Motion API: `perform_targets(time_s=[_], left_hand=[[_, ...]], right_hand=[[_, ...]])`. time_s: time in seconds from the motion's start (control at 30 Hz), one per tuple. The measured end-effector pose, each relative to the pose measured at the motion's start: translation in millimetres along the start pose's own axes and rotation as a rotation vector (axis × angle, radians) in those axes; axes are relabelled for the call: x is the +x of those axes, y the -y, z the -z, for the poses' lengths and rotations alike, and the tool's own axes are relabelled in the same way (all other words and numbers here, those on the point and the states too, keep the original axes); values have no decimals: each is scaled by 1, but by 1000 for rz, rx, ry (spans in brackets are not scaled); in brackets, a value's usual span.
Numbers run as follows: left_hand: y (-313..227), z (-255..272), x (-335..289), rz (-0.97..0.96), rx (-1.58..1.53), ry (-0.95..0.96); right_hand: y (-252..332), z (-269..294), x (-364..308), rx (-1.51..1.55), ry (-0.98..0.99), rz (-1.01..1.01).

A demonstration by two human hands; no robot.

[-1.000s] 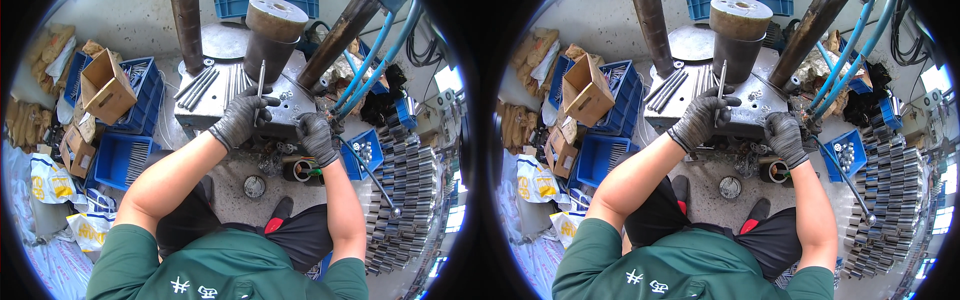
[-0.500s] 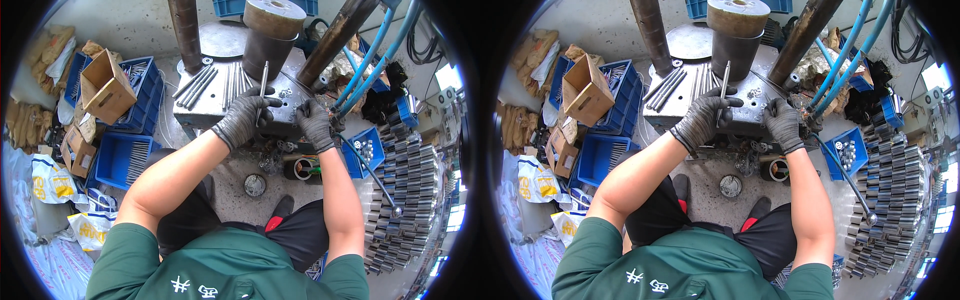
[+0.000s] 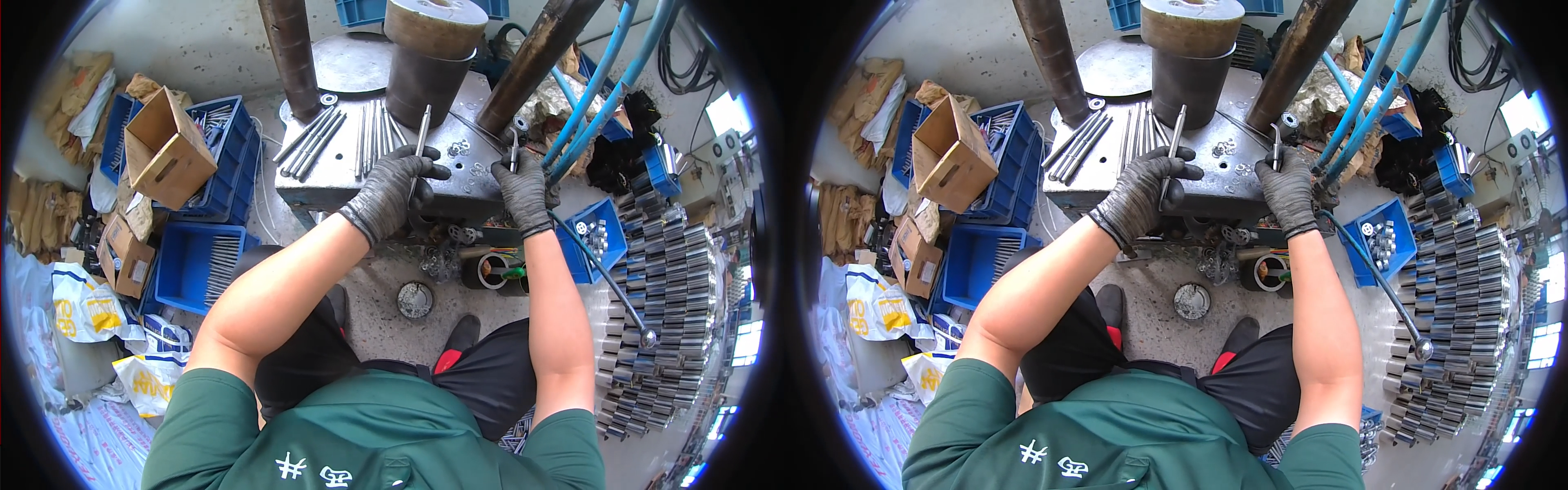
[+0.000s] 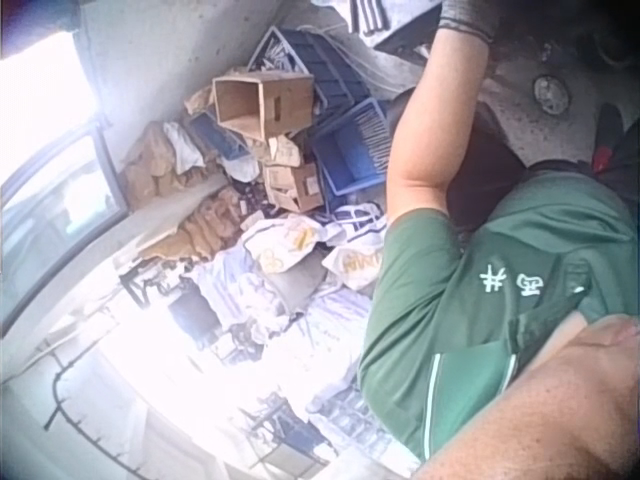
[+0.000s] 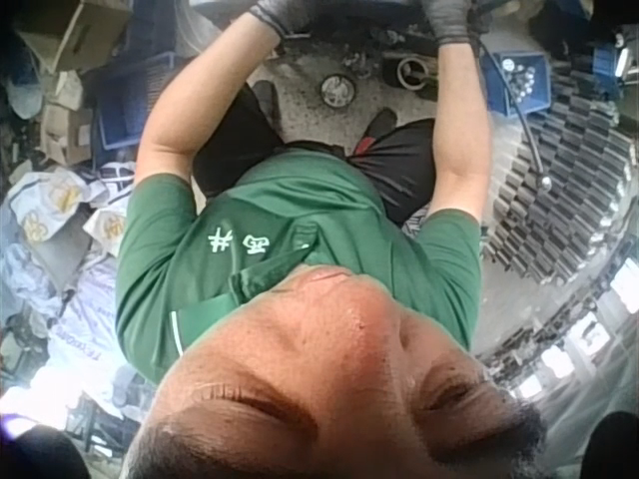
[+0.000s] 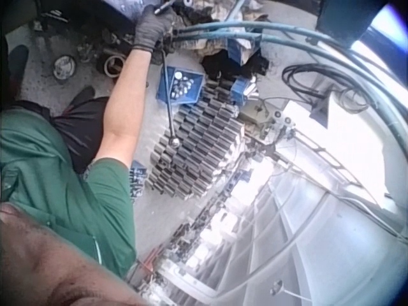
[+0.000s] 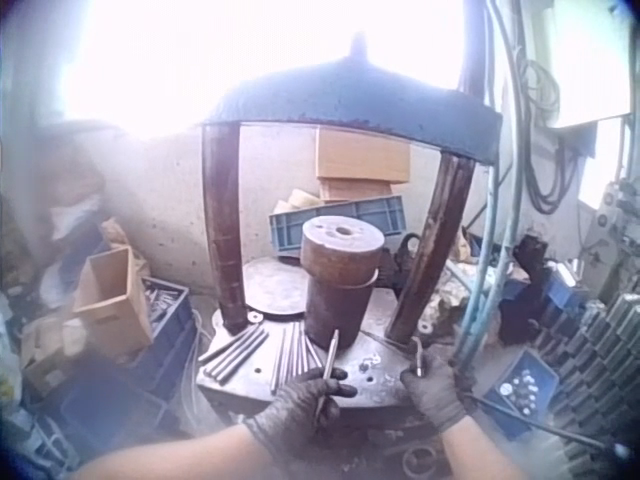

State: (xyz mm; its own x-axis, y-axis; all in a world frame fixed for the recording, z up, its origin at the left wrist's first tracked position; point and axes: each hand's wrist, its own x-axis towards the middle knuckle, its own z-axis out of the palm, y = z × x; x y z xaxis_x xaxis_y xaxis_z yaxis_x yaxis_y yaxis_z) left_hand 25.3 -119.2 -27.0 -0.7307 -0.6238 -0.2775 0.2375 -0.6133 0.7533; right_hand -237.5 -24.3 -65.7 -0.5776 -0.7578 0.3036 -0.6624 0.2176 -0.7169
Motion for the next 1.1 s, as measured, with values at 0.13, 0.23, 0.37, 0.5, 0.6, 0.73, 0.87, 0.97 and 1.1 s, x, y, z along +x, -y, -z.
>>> perform_targets(time_s=[0.13,0.23,0.37,0.5,0.6,0.73,0.87,0.97,1.1], left_hand=[[8,-5,4,-6,57,-26],[12,-11,6,-18,227,-19],[22,-19,9,52,263,44],[35,-29,9,105,164,110],[35,-31,7,82,155,106],[36,-35,8,-28,249,63],[34,-36,8,-73,338,56],[41,-32,12,-143,440,39],[33,-38,2,-113,351,56]], right_hand=[[12,6,-12,292,30,-85],[30,6,-25,435,50,-133],[56,10,-40,559,127,-183],[72,10,-50,591,145,-112],[76,9,-54,558,132,-106],[70,9,-55,539,126,-197],[80,13,-58,677,165,-385],[86,14,-59,714,181,-457],[85,17,-60,858,189,-562]])
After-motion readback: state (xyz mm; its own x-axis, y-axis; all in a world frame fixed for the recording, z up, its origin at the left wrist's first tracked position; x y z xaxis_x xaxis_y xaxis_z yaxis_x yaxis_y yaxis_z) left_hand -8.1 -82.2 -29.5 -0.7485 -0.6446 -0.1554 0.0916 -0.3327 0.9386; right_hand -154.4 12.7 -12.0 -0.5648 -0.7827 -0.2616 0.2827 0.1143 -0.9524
